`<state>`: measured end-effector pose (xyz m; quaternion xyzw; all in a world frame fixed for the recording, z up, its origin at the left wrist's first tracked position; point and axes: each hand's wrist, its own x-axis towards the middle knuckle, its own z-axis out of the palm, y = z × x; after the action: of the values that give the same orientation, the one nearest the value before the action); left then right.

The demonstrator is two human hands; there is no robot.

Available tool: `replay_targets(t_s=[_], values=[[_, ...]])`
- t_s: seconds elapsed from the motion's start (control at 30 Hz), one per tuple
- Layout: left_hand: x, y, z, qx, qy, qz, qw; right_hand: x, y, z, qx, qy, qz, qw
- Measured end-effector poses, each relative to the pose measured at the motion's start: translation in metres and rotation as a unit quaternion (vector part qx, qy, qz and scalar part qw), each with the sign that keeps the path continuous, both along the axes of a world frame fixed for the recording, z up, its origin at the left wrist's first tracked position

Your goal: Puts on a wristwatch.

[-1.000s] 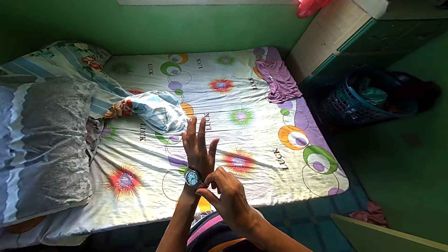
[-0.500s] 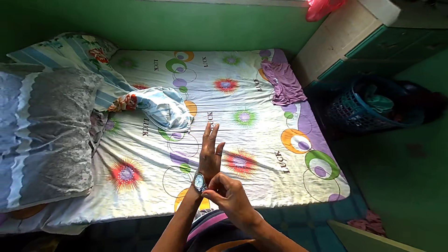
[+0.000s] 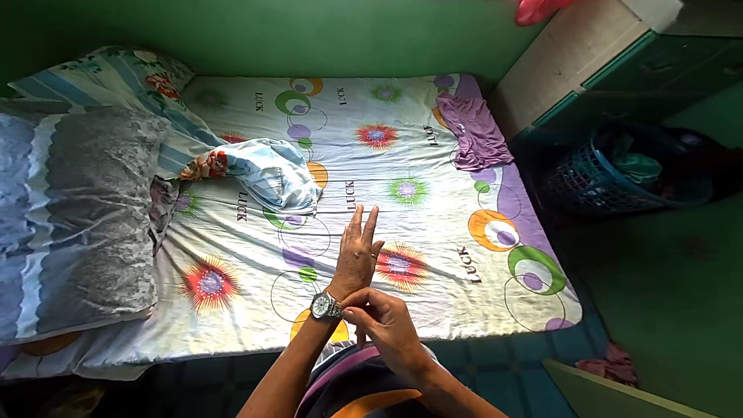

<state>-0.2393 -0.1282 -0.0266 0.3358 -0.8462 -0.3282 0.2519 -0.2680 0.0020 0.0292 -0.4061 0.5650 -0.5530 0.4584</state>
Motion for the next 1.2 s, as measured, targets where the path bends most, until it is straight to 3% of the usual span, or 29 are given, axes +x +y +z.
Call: replay_targets(t_s=[0.13,0.3,0.6,0.73,1.0,1.2], values=[[0.001,0.003,-0.011,0.045,-0.08,-0.081,0.992,0.0,-0.011,-0.01,-0.018,-0.097,-0.036,0.994],[-0.002,0.012,-0.033,0.111,-0.181,-0.135,0.968,-0.001,-0.016,-0.026,-0.003,-0.128,-0.069,0.989],[-0.003,-0.025,-0.002,0.063,-0.124,-0.062,0.988,-0.02,-0.005,-0.025,0.109,-0.211,-0.022,0.971],[-0.005,-0.021,0.013,0.05,-0.117,-0.11,0.986,-0.028,-0.003,-0.026,0.094,-0.132,0.013,0.987],[-0.008,-0.01,0.045,0.087,-0.142,-0.201,0.965,-0.03,0.019,-0.039,0.034,-0.085,0.064,0.994],[-0.021,0.013,0.063,0.094,-0.095,-0.257,0.957,-0.018,0.02,-0.04,0.064,-0.112,-0.013,0.992]])
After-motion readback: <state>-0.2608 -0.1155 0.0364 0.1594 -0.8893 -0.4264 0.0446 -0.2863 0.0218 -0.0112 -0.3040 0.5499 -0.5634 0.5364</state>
